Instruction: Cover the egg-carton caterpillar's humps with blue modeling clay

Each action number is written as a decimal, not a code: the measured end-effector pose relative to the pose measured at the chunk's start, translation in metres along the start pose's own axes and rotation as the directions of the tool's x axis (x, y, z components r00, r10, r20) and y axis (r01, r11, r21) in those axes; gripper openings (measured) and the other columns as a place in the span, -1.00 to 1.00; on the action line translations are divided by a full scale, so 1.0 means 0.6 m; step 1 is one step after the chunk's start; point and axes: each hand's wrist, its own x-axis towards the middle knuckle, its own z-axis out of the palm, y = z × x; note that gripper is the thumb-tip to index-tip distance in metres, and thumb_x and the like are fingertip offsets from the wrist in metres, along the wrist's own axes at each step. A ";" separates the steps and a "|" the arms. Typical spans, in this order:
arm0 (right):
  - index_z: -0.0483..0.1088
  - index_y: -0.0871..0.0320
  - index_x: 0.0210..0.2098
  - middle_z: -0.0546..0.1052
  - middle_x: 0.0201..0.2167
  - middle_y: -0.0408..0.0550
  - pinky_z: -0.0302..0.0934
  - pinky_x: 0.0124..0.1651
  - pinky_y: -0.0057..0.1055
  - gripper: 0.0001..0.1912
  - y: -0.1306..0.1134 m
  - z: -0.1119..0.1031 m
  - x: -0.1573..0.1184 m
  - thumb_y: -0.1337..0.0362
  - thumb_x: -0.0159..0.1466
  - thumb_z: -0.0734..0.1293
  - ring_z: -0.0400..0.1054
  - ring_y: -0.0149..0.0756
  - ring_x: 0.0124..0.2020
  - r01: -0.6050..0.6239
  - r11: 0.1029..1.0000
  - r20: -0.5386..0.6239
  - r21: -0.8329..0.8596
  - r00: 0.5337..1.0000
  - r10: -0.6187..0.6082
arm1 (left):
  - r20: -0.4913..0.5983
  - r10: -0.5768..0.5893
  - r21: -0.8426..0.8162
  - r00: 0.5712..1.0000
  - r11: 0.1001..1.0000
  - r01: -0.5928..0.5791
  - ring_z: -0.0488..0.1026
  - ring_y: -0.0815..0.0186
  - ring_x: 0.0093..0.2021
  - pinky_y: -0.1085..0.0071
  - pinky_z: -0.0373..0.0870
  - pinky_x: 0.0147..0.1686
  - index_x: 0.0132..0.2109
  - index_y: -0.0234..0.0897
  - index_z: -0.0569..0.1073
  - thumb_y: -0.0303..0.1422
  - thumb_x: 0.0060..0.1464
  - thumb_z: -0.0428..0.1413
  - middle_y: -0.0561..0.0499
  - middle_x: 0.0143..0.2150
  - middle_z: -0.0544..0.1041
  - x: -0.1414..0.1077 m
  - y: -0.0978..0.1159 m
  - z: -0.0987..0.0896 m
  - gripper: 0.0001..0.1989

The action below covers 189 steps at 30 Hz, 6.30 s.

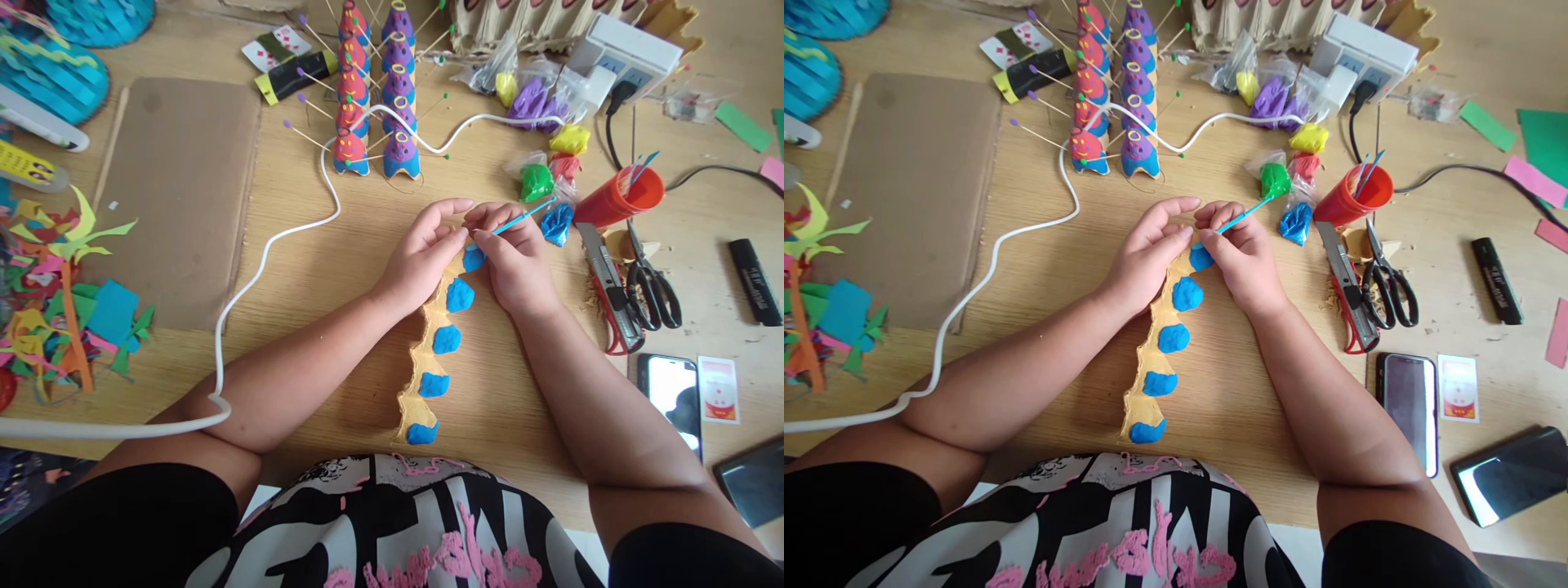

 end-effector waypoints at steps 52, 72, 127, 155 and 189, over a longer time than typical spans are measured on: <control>0.34 0.01 -0.39 0.58 -0.18 -0.14 0.46 0.04 -0.21 -0.47 0.002 -0.004 0.002 -0.11 0.14 0.68 0.48 -0.20 -0.06 -0.049 0.998 -0.021 0.033 0.999 0.050 | 0.024 -0.037 -0.038 0.999 0.999 0.038 0.66 0.15 0.02 0.11 0.62 0.11 0.27 -0.03 0.50 -0.13 0.41 0.24 0.04 -0.23 0.57 -0.006 0.007 0.004 -0.64; 0.36 0.00 -0.41 0.59 -0.19 -0.15 0.45 0.16 -0.13 -0.54 -0.001 -0.007 0.005 -0.06 0.21 0.64 0.51 -0.21 -0.08 -0.031 0.993 -0.005 0.110 0.999 0.031 | -0.018 -0.090 -0.074 0.996 0.993 0.088 0.66 0.19 -0.07 0.19 0.60 0.03 0.25 -0.10 0.52 -0.20 0.37 0.29 0.07 -0.31 0.50 -0.008 0.024 0.008 -0.63; 0.33 -0.01 -0.42 0.57 -0.19 -0.11 0.45 0.20 -0.03 -0.42 -0.012 0.000 0.003 -0.26 0.16 0.63 0.54 -0.10 0.00 -0.023 0.998 -0.017 0.057 1.000 0.024 | -0.054 -0.169 -0.163 0.984 0.974 0.158 0.68 0.20 -0.06 0.22 0.61 0.04 0.24 -0.06 0.53 -0.27 0.32 0.30 0.10 -0.32 0.51 -0.006 0.034 0.012 -0.61; 0.34 -0.03 -0.37 0.55 -0.19 -0.11 0.48 0.16 -0.08 -0.43 -0.013 0.006 -0.005 -0.19 0.11 0.68 0.46 -0.12 -0.03 -0.026 0.999 0.017 -0.041 0.999 0.027 | -0.075 -0.170 -0.109 0.983 0.981 0.161 0.65 0.15 -0.03 0.18 0.58 0.10 0.20 -0.14 0.53 -0.31 0.28 0.28 0.05 -0.29 0.51 -0.011 0.037 0.020 -0.63; 0.50 -0.03 -0.24 0.32 -0.54 -0.26 0.32 -0.33 -0.35 -0.49 0.000 -0.002 0.006 -0.34 0.34 0.49 0.28 -0.36 -0.48 -0.034 0.999 -0.069 -0.015 0.997 0.033 | 0.052 -0.380 -0.583 0.923 0.739 0.337 0.60 0.42 -0.38 0.52 0.47 -0.27 0.32 -0.15 0.52 -0.41 0.38 0.11 0.15 -0.38 0.61 -0.003 0.080 0.011 -0.58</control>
